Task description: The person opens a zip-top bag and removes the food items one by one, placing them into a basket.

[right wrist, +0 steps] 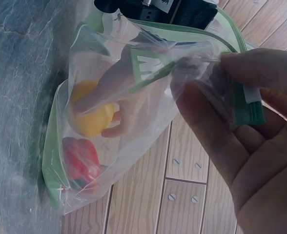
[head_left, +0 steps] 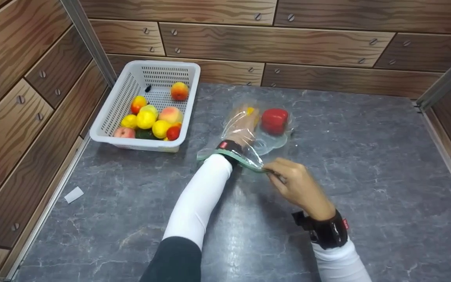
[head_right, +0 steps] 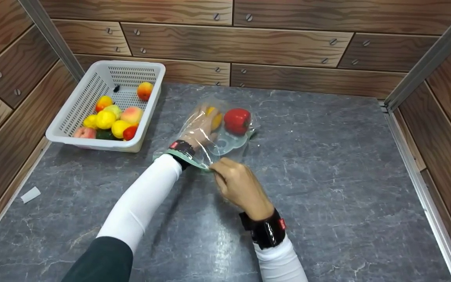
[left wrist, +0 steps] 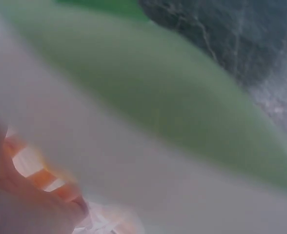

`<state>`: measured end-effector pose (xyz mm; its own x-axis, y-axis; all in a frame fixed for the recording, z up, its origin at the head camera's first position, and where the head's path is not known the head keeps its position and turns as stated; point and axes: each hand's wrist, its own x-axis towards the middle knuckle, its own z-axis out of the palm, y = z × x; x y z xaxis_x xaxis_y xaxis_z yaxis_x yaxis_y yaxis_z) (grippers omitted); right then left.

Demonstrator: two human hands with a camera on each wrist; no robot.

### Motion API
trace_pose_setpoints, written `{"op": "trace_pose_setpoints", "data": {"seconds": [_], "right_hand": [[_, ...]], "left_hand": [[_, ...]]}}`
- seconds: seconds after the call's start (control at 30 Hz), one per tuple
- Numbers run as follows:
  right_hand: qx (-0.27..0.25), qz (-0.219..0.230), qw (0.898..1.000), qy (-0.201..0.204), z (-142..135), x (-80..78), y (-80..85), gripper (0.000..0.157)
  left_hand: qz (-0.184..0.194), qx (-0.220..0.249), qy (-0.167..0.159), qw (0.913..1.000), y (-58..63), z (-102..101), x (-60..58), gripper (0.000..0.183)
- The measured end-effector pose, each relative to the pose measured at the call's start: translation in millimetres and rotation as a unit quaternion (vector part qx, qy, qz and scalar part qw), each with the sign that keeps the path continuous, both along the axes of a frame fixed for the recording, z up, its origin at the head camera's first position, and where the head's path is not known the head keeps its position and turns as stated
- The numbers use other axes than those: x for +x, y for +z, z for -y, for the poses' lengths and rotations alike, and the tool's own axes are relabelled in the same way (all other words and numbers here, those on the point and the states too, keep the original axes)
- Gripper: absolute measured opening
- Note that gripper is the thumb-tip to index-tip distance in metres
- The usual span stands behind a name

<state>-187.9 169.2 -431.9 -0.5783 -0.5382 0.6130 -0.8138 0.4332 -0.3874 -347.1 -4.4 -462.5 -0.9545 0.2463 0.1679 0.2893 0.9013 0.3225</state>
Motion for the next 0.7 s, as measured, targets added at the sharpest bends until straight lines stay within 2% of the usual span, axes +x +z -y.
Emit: {"op": "trace_pose_setpoints", "data": {"seconds": [0.17, 0.3, 0.4, 0.53, 0.63, 0.7], "right_hand": [[0.004, 0.009, 1.000, -0.007, 0.7, 0.3, -0.1, 0.026], [0.004, 0.018, 1.000, -0.007, 0.7, -0.4, -0.3, 0.028], [0.007, 0.025, 1.000, -0.006, 0.9, -1.0, -0.4, 0.028], [0.012, 0.031, 0.999, -0.010, 1.1, -1.5, -1.4, 0.029], [0.012, 0.033, 0.999, -0.014, 1.0, -1.7, -2.9, 0.029], [0.012, 0.031, 0.999, -0.017, 0.9, -2.0, -4.0, 0.028]], "left_hand": [[-0.007, 0.001, -0.008, 0.9999, 4.3, 2.5, 6.3, 0.031], [-0.013, -0.013, -0.041, 0.9990, 4.2, 6.5, 10.0, 0.024], [-0.010, -0.003, -0.065, 0.9978, 3.6, 10.3, 14.1, 0.025], [0.034, 0.016, -0.070, 0.9968, 5.1, 13.8, 21.1, 0.039], [0.070, 0.004, -0.067, 0.9952, 8.1, 14.2, 26.3, 0.051], [0.081, -0.013, -0.068, 0.9944, 10.6, 14.5, 31.5, 0.054]]}}
